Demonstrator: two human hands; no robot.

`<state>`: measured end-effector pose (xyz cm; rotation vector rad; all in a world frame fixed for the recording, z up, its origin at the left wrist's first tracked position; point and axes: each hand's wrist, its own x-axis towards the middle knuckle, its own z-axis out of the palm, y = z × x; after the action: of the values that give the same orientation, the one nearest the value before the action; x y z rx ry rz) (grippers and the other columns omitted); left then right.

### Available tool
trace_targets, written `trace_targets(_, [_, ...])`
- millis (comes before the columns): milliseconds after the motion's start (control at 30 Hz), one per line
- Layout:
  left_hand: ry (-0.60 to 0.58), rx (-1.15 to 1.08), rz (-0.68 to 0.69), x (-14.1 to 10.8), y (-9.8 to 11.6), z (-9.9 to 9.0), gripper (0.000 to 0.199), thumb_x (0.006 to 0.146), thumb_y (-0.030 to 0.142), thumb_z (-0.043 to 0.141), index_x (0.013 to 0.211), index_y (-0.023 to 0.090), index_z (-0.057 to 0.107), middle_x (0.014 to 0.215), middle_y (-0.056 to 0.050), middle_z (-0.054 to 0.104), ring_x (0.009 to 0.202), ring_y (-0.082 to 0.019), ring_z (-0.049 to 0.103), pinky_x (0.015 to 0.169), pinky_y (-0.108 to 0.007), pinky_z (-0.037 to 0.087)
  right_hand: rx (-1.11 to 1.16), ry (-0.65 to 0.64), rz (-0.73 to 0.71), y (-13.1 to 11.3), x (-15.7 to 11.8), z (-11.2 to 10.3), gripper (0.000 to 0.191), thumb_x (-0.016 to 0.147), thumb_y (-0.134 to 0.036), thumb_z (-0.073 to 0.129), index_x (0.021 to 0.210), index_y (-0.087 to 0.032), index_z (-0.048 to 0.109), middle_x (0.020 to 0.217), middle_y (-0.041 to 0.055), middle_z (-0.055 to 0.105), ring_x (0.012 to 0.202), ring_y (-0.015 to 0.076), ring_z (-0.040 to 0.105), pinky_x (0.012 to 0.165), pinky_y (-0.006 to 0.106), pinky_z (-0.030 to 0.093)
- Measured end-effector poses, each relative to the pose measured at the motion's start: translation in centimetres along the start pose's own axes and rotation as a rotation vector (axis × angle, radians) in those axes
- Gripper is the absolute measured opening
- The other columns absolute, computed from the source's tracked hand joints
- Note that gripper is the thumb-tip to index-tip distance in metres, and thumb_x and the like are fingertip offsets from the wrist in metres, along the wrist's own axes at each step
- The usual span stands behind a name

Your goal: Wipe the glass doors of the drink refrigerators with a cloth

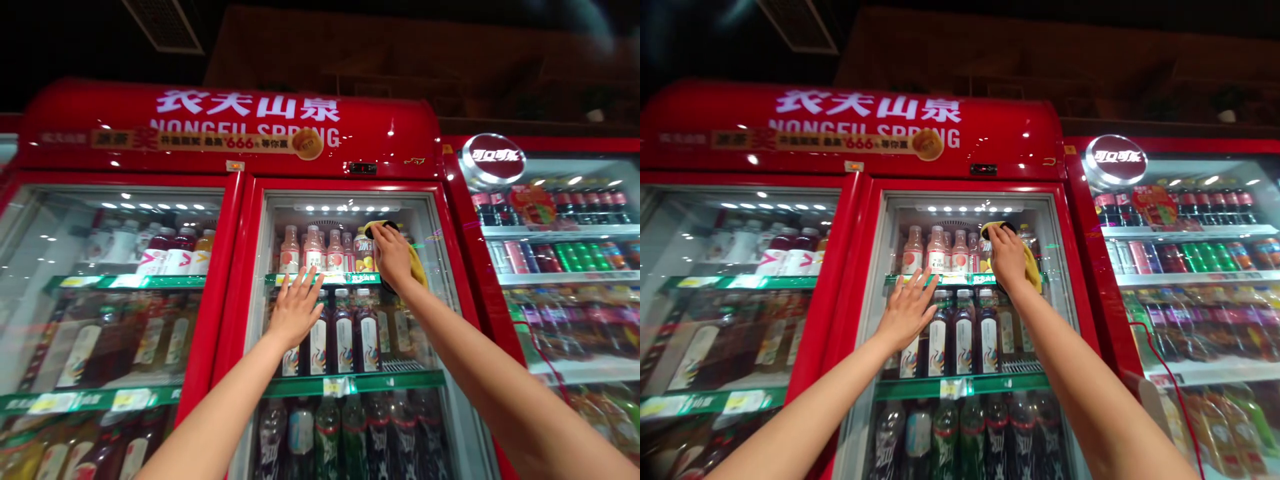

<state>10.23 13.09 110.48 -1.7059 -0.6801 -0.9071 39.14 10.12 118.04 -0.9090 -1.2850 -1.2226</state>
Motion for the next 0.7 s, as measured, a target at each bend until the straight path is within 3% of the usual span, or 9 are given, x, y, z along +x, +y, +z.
trace_targets(133, [0.032,0.006,-0.009,-0.4,0.5,0.6,0.069,0.100,0.044,0.044,0.161,0.023,0.018,0.167,-0.007,0.024,0.156,-0.026,0.016,0.127,-0.054,0.011,0.089,-0.116,-0.258,0.6,-2.4,-1.8,0.044,0.098,-0.019,0.047,0.139,-0.026,0.060,0.138,0.0040,0.065,0.130,0.0236,0.054,0.110,0.044,0.046])
trace_targets(200, [0.049,0.003,-0.009,-0.5,0.6,0.8,0.070,0.100,0.043,0.045,0.161,0.022,0.019,0.167,-0.008,0.024,0.156,-0.026,0.017,0.127,-0.055,0.012,0.115,-0.084,-0.261,1.9,-2.8,-2.4,0.040,0.098,-0.021,0.047,0.133,-0.027,0.065,0.132,0.0043,0.068,0.125,0.0232,0.058,0.107,0.043,0.048])
trace_targets(267, [0.064,-0.003,-0.007,-0.5,0.6,1.0,0.070,0.100,0.043,0.045,0.161,0.022,0.019,0.167,-0.008,0.024,0.156,-0.027,0.017,0.127,-0.055,0.013,0.117,0.008,-0.162,2.3,-2.0,-1.8,0.039,0.098,-0.021,0.047,0.131,-0.026,0.067,0.129,0.0069,0.069,0.122,0.0247,0.059,0.106,0.045,0.049])
trace_targets(333, [0.074,-0.007,-0.008,-0.6,0.6,1.2,0.071,0.099,0.044,0.046,0.161,0.021,0.019,0.167,-0.008,0.024,0.156,-0.027,0.017,0.126,-0.055,0.014,0.111,0.084,-0.048,1.2,-0.4,-0.3,0.042,0.097,-0.018,0.046,0.133,-0.025,0.066,0.130,0.0089,0.068,0.123,0.0266,0.058,0.106,0.049,0.048])
trace_targets(400, [0.077,-0.011,-0.012,-0.7,0.6,1.3,0.072,0.099,0.044,0.046,0.161,0.022,0.018,0.167,-0.008,0.024,0.156,-0.027,0.016,0.126,-0.056,0.014,0.106,0.083,-0.010,-1.1,1.1,1.2,0.046,0.096,-0.016,0.045,0.136,-0.024,0.063,0.134,0.0096,0.066,0.127,0.0278,0.055,0.108,0.051,0.046])
trace_targets(533, [0.068,-0.024,-0.019,-0.7,0.7,1.4,0.071,0.099,0.044,0.046,0.161,0.023,0.018,0.167,-0.007,0.024,0.156,-0.027,0.016,0.127,-0.055,0.014,0.121,-0.028,-0.152,-4.9,0.8,1.7,0.043,0.098,-0.018,0.044,0.137,-0.020,0.062,0.137,0.0087,0.065,0.129,0.0267,0.052,0.111,0.046,0.044])
trace_targets(633, [0.064,-0.027,-0.020,-0.7,0.7,1.4,0.071,0.099,0.044,0.046,0.161,0.022,0.019,0.167,-0.007,0.023,0.156,-0.027,0.015,0.127,-0.055,0.014,0.154,-0.139,-0.329,-4.4,-1.0,0.0,0.040,0.100,-0.021,0.046,0.135,-0.023,0.064,0.134,0.0059,0.066,0.126,0.0244,0.055,0.109,0.043,0.046])
trace_targets(700, [0.059,-0.021,-0.015,-0.8,0.7,1.4,0.071,0.099,0.045,0.045,0.161,0.022,0.019,0.167,-0.008,0.023,0.156,-0.027,0.015,0.127,-0.055,0.014,0.166,-0.167,-0.371,-3.2,-1.5,-0.8,0.038,0.100,-0.022,0.047,0.134,-0.025,0.065,0.134,0.0049,0.067,0.124,0.0235,0.057,0.108,0.043,0.047])
